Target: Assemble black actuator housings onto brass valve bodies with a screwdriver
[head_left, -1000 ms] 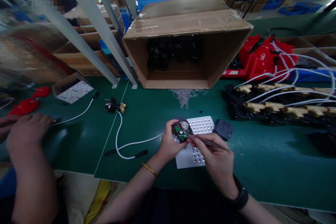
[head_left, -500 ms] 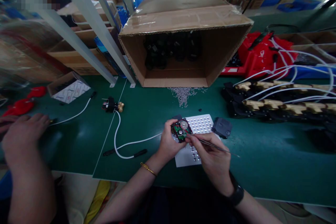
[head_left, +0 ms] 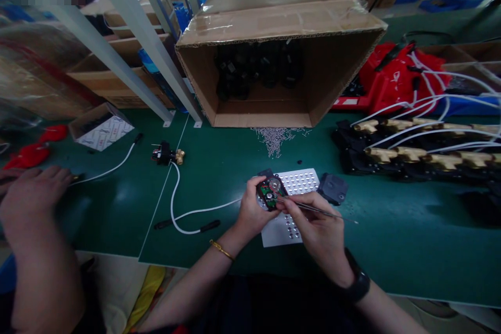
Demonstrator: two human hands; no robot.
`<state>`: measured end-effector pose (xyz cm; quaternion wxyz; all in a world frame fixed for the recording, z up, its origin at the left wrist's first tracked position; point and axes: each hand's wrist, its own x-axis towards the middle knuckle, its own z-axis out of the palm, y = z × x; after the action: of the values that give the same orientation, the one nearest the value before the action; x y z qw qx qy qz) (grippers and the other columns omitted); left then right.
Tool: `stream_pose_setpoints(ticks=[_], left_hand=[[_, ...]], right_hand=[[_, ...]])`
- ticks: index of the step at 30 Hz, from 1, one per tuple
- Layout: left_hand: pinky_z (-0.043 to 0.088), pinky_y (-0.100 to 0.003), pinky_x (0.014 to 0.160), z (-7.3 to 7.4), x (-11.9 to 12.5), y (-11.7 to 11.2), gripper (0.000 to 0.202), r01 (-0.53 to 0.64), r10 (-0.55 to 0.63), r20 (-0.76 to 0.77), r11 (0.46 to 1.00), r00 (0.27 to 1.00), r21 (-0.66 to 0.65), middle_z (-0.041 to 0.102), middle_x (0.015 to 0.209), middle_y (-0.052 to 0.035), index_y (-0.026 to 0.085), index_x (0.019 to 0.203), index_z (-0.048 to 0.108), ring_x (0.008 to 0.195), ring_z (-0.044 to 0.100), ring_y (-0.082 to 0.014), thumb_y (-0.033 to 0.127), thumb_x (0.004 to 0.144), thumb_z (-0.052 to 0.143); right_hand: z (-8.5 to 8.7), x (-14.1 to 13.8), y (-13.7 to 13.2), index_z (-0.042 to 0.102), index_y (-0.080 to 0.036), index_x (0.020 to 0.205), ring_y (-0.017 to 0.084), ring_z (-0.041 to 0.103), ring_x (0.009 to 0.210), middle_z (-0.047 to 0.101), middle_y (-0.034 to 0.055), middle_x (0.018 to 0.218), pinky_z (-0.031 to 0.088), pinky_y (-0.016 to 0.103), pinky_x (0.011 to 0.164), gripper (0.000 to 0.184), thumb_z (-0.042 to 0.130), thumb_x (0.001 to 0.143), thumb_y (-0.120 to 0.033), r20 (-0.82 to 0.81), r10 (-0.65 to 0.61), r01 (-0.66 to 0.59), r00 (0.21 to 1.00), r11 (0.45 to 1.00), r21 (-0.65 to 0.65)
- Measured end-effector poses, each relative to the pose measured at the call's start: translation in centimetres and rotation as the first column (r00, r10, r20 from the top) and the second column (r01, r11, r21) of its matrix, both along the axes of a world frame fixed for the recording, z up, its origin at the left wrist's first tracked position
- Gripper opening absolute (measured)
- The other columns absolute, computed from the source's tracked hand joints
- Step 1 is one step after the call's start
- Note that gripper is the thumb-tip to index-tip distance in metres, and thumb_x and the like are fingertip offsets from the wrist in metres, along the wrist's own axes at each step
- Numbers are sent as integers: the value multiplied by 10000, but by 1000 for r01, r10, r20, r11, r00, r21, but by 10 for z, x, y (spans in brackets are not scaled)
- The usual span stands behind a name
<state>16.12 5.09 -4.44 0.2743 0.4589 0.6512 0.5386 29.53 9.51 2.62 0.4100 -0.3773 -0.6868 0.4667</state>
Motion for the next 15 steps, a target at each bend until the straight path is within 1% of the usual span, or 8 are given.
stream_pose_setpoints(ticks=[3, 5, 8, 12, 15], left_hand=[[423, -415, 946, 2, 1, 0, 741, -10, 10, -10, 1000, 1000, -4, 480, 1168, -99, 205, 1173, 376, 1084, 521, -257, 293, 562, 786], [427, -414, 943, 3, 1, 1, 730, -16, 15, -17, 1000, 1000, -9, 484, 1168, -101, 202, 1168, 382, 1081, 523, -256, 301, 568, 785], [427, -412, 945, 3, 1, 1, 723, -19, 19, -18, 1000, 1000, -11, 489, 1167, -100, 201, 1169, 381, 1077, 528, -253, 275, 571, 780], [438, -395, 924, 4, 0, 2, 730, -23, 23, -23, 1000, 999, -14, 496, 1166, -90, 208, 1175, 378, 1065, 538, -246, 235, 565, 779], [424, -404, 933, 10, 2, 2, 717, -8, 7, -65, 1000, 998, -14, 506, 1164, -88, 211, 1171, 387, 1083, 523, -251, 271, 574, 779]], right_hand=[[2, 3, -3, 634, -214, 854, 182, 665, 688, 685, 19, 778, 554, 295, 611, 62, 637, 796, -191, -85, -56, 53, 995, 998, -35], [4, 4, -4, 636, -213, 857, 184, 667, 678, 687, 20, 776, 558, 305, 619, 75, 642, 791, -178, -108, -89, 86, 990, 996, -37], [3, 4, -4, 637, -216, 842, 182, 667, 672, 684, 17, 761, 558, 296, 603, 66, 647, 787, -182, -94, -79, 75, 992, 996, -38], [-5, -1, -3, 631, -208, 826, 185, 668, 675, 683, 26, 756, 567, 297, 598, 44, 648, 786, -205, -90, -58, 53, 994, 997, -61], [-10, -1, -2, 628, -200, 834, 195, 671, 685, 686, 36, 764, 580, 316, 619, 65, 652, 782, -231, -95, -66, 58, 993, 995, -85]])
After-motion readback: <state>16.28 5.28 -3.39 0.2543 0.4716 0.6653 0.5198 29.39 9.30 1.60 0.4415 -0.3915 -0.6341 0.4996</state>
